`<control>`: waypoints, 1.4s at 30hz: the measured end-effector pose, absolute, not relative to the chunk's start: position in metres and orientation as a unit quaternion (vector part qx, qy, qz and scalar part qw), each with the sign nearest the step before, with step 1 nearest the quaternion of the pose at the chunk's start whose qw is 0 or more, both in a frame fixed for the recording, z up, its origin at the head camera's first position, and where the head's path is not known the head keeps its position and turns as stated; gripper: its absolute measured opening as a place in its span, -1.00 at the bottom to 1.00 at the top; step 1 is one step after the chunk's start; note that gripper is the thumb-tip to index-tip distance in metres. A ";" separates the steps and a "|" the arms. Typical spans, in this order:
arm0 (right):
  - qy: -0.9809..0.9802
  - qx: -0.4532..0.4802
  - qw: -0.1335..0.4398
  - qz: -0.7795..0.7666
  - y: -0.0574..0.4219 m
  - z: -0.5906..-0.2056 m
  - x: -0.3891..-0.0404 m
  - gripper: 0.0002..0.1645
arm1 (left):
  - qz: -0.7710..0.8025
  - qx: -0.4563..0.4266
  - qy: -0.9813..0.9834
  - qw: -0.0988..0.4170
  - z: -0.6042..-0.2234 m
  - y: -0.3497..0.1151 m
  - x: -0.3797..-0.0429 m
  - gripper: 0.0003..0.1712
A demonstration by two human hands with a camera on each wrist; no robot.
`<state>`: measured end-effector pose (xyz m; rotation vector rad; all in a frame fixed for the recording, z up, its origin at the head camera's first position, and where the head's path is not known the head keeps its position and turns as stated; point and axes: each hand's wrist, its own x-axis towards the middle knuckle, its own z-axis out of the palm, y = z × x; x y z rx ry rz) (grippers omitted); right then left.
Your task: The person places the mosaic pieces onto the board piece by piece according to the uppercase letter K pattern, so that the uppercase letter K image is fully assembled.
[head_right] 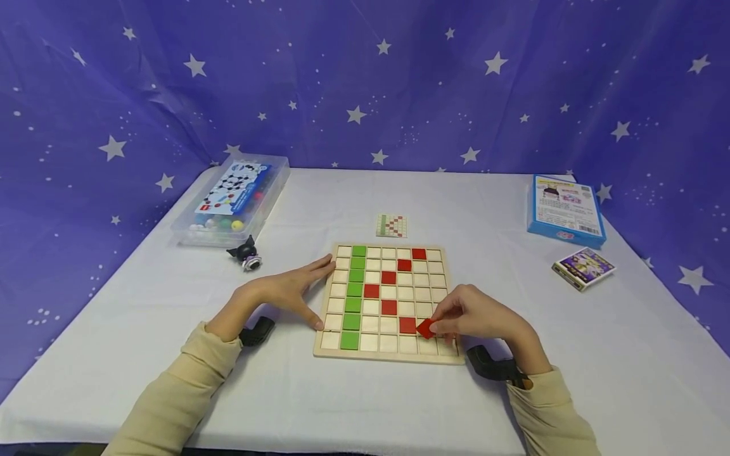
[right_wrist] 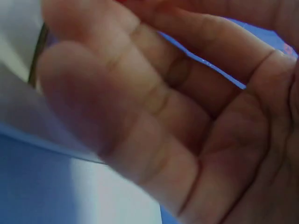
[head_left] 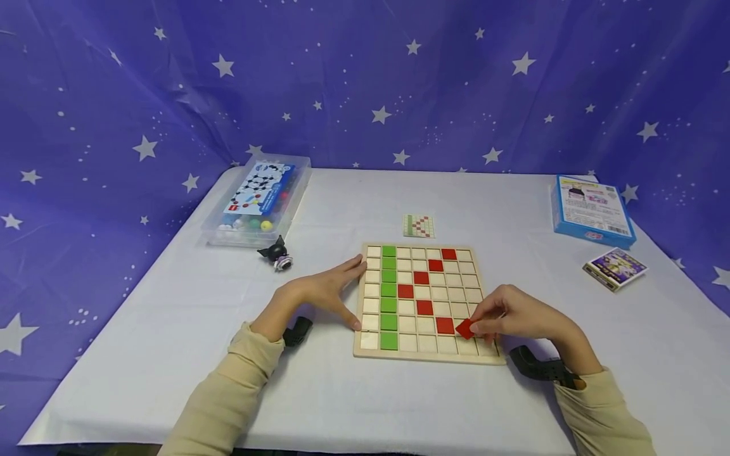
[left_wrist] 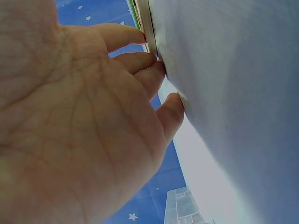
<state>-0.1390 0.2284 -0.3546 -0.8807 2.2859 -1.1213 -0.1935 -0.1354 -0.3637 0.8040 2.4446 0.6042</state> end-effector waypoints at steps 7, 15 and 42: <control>0.842 -0.330 0.236 -0.356 0.223 -0.353 -0.140 -0.87 | 0.227 0.295 0.896 0.244 -0.360 -0.136 -0.195 0.42; 0.852 -0.340 0.203 -0.341 0.217 -0.351 -0.143 -0.95 | 0.221 0.293 0.899 0.241 -0.357 -0.136 -0.198 0.42; 0.878 -0.270 0.194 -0.344 0.206 -0.355 -0.124 -0.86 | 0.243 0.291 0.893 0.242 -0.366 -0.136 -0.189 0.43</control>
